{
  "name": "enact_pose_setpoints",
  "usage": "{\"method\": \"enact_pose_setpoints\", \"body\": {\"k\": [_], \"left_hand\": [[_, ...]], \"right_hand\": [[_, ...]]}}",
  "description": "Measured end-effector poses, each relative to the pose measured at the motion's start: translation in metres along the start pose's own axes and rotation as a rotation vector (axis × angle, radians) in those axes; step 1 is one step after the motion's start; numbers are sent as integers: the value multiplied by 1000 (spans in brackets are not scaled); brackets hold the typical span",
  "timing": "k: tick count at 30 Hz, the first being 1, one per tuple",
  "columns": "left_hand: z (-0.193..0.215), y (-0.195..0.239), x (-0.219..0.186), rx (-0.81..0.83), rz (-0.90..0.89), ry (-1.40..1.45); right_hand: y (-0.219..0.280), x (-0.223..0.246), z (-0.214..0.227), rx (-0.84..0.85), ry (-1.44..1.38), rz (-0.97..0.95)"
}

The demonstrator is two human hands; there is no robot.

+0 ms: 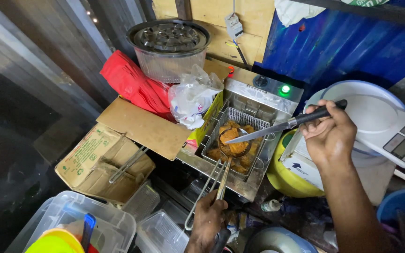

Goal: Stirring and inspecting food items as they cook in a deep fryer using a metal skimmer

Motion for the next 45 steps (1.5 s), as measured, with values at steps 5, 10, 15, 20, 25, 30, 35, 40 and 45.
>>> {"method": "enact_pose_setpoints", "body": {"k": [5, 10, 15, 20, 25, 30, 35, 40, 45], "left_hand": [[-1, -6, 6, 19, -33, 58], [2, -17, 1, 21, -81, -71], [1, -15, -16, 23, -39, -83], [12, -28, -12, 4, -95, -21], [20, -30, -19, -25, -136, -23], [20, -20, -24, -46, -78, 1], [28, -12, -26, -57, -136, -55], [30, 8, -32, -57, -76, -10], [34, 8, -19, -30, -87, 83]], "right_hand": [[1, 1, -2, 71, 81, 152], [16, -15, -23, 175, 559, 246], [22, -47, -47, 461, 798, 294], [22, -47, -54, 422, 1031, 243], [18, -48, -43, 356, 1044, 163], [14, -67, -22, 296, 996, 73], [5, -88, 10, 270, 1280, 109], [3, -131, 15, 411, 1354, 76], [10, -135, -3, 430, 1142, 71]]}}
Point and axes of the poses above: each hand's wrist, its own y-axis away from the middle knuckle, its own z-axis out of the back of the hand, x = y × z, the point moved 7 cm from there along -y, towards the middle knuckle, and after that the axes turned 6 degrees about x, right-handed, at the moved point
